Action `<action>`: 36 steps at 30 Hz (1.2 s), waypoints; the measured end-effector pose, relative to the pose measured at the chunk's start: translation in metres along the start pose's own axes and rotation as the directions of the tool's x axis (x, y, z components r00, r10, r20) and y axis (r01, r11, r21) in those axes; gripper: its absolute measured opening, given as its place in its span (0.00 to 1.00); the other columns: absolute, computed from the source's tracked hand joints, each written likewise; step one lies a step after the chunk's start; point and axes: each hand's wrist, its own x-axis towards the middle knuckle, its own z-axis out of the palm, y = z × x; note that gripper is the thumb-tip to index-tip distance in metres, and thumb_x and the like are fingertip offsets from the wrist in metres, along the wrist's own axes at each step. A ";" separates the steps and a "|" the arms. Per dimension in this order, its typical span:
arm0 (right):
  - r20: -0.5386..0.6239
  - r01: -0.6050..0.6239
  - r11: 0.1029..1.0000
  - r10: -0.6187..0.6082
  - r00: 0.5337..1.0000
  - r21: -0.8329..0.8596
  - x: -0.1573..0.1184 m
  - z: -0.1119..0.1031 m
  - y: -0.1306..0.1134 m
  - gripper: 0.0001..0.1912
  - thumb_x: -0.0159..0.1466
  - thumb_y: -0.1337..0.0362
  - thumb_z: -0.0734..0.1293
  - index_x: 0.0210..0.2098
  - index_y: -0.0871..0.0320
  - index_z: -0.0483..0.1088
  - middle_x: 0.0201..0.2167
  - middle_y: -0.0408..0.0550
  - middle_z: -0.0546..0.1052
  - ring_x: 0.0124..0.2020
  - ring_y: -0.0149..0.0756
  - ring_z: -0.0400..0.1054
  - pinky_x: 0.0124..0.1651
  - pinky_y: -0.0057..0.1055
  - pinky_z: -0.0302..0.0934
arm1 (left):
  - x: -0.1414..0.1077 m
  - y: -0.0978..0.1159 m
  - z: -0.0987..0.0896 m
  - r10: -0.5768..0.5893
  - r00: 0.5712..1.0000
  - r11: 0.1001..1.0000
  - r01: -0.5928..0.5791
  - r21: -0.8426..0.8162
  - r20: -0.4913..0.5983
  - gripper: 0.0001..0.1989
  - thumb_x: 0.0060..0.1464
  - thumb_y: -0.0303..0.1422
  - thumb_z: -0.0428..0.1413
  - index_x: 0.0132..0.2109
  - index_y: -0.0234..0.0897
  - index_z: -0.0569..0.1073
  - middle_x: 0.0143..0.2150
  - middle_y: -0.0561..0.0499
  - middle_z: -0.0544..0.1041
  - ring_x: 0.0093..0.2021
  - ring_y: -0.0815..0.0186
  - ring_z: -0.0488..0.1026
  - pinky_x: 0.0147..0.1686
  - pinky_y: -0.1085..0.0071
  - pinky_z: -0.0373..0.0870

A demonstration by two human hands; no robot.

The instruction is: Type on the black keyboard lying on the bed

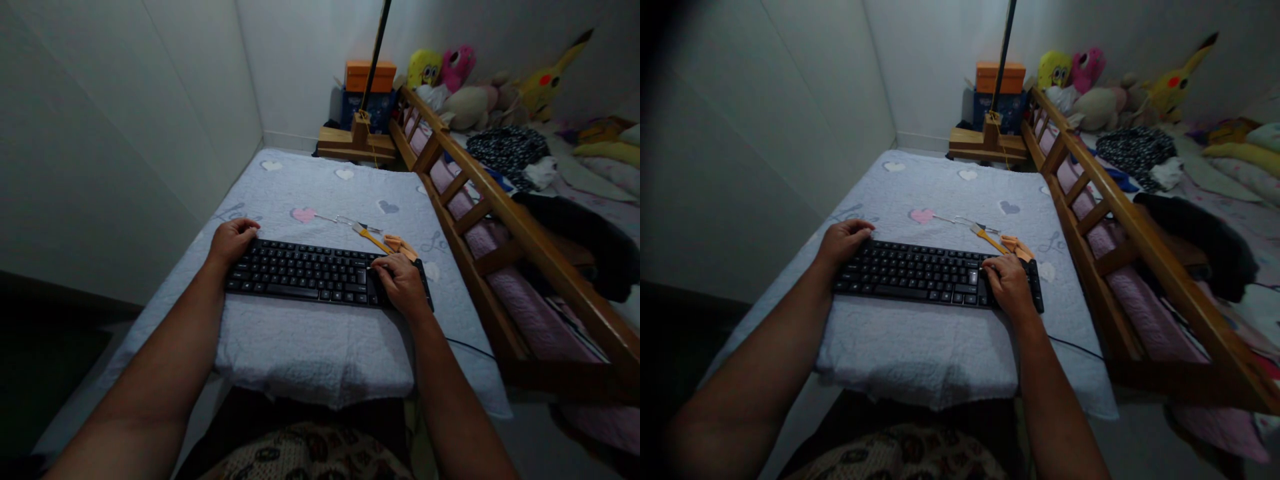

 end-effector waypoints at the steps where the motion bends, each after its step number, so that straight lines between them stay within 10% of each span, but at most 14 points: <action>1: 0.000 -0.003 1.000 0.003 1.000 -0.002 0.000 0.000 0.000 0.09 0.68 0.67 0.65 0.35 0.51 0.78 0.35 0.49 0.82 0.41 0.47 0.74 0.49 0.45 0.68 | 0.000 0.000 0.000 -0.005 1.000 1.000 0.005 0.002 -0.003 0.10 0.43 0.37 0.58 0.34 0.40 0.80 0.28 0.52 0.77 0.33 0.61 0.73 0.36 0.67 0.69; 36: -0.039 -0.048 0.997 0.046 0.998 -0.052 -0.002 -0.003 0.003 0.08 0.67 0.66 0.65 0.35 0.53 0.77 0.34 0.49 0.81 0.41 0.46 0.74 0.50 0.44 0.67 | 0.001 -0.006 0.001 0.026 1.000 1.000 -0.026 0.015 -0.007 0.12 0.44 0.39 0.58 0.36 0.40 0.80 0.30 0.51 0.79 0.32 0.60 0.74 0.37 0.66 0.71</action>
